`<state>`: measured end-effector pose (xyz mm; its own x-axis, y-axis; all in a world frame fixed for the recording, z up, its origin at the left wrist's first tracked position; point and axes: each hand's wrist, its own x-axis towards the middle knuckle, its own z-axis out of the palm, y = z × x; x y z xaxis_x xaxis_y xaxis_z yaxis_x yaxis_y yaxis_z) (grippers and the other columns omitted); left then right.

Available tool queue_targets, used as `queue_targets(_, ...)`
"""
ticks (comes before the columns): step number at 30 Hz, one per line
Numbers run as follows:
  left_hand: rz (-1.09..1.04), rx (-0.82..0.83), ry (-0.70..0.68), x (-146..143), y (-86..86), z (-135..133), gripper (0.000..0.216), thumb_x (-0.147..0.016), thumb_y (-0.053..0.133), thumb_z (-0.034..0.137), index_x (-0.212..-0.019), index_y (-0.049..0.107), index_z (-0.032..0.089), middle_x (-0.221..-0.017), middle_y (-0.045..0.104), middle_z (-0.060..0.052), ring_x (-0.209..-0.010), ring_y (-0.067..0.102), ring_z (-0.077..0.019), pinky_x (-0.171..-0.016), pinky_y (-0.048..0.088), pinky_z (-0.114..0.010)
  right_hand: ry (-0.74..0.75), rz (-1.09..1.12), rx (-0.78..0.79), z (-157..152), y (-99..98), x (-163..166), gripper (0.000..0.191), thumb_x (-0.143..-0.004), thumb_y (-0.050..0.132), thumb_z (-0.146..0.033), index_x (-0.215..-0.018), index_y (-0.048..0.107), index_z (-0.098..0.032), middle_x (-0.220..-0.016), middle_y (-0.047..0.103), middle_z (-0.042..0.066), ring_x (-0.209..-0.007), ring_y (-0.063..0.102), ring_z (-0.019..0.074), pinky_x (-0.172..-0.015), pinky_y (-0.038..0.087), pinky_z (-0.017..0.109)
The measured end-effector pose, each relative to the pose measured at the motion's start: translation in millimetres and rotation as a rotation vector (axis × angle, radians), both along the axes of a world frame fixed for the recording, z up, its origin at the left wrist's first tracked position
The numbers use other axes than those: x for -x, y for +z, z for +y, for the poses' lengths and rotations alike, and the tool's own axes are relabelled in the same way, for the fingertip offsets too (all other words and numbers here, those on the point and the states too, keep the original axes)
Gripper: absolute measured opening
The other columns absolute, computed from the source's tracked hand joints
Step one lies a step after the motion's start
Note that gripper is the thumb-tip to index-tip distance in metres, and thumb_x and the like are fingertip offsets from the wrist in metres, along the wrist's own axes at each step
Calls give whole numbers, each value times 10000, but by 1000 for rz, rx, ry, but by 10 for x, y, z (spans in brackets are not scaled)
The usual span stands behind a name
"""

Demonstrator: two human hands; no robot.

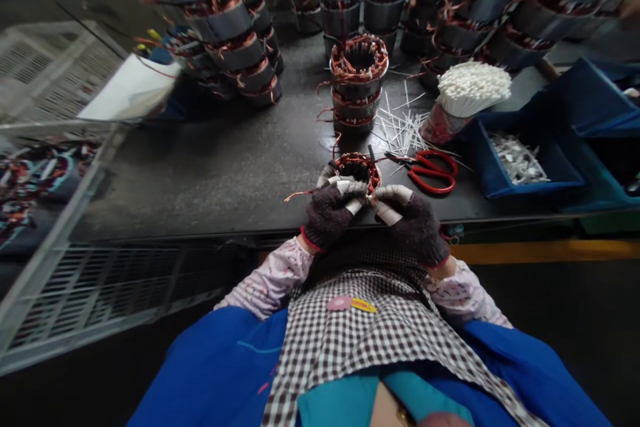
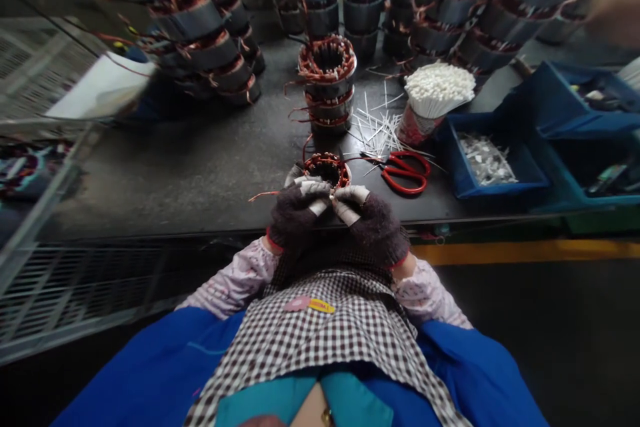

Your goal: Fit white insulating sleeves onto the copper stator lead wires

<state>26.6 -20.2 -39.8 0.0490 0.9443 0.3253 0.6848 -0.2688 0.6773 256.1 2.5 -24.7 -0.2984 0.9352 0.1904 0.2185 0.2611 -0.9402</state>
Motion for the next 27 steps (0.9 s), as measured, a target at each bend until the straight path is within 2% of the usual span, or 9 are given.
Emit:
queue_targets(4,6,5,4,-6,-3,0,231,-1165,784,277,-1249,997,309,-1315,1004,-67,-1400,909,-349,-1418,688,-684,-22,-39,-49,34,-7,18,95,-1112,896,-439,-1129,959,-371,-1105,951,47,-1075,937,340,-1108,829,590)
queue_targets(7,13,12,-8,-14,12,-4,222,-1162,797,287,-1251,999,308,-1318,1001,-69,-1396,903,-356,-1452,652,-702,-41,-40,-53,23,-14,4,142,-1132,894,-480,-1168,967,-364,-1149,969,62,-1094,936,346,-1127,827,596)
queue_targets(12,3,34,3,-20,63,-34,239,-1156,798,262,-1287,993,305,-1337,999,-74,-1421,888,-356,-1516,580,-718,12,-93,-21,81,-39,22,179,-1112,853,-466,-1150,955,-324,-1104,967,60,-1065,923,340,-1062,822,562)
queue_targets(16,2,36,-30,-7,99,-42,218,-1147,824,289,-1284,992,316,-1312,1002,-74,-1390,898,-360,-1545,529,-749,-36,-170,-96,13,76,-35,179,-1135,850,-483,-1182,944,-338,-1161,963,73,-1062,909,348,-1074,796,573)
queue_targets(19,27,26,-45,3,105,-25,199,-1149,829,294,-1264,990,316,-1316,1002,-79,-1391,900,-357,-1557,513,-744,-92,-273,-159,-40,160,-69,186,-1167,853,-513,-1177,939,-350,-1124,943,83,-997,890,341,-995,774,543)
queue_targets(21,29,0,-50,9,95,-13,203,-1162,805,296,-1249,989,306,-1318,1000,-86,-1391,899,-354,-1568,501,-741,-66,-349,-146,-4,152,-44,179,-1158,844,-487,-1124,938,-339,-1050,933,88,-971,889,349,-949,759,525)
queue_targets(24,25,-38,-70,12,63,2,223,-1168,778,297,-1231,991,316,-1301,999,-71,-1367,902,-348,-1596,464,-755,-22,-411,-101,84,111,9,131,-1087,858,-418,-1114,943,-323,-1055,950,96,-1005,896,371,-971,759,541)
queue_targets(27,18,-55,-65,-4,19,14,218,-1143,808,312,-1242,1000,345,-1320,999,-39,-1371,906,-344,-1617,431,-774,43,-305,-38,52,192,-29,142,-1086,830,-399,-1046,925,-301,-985,924,76,-934,865,330,-942,762,510)
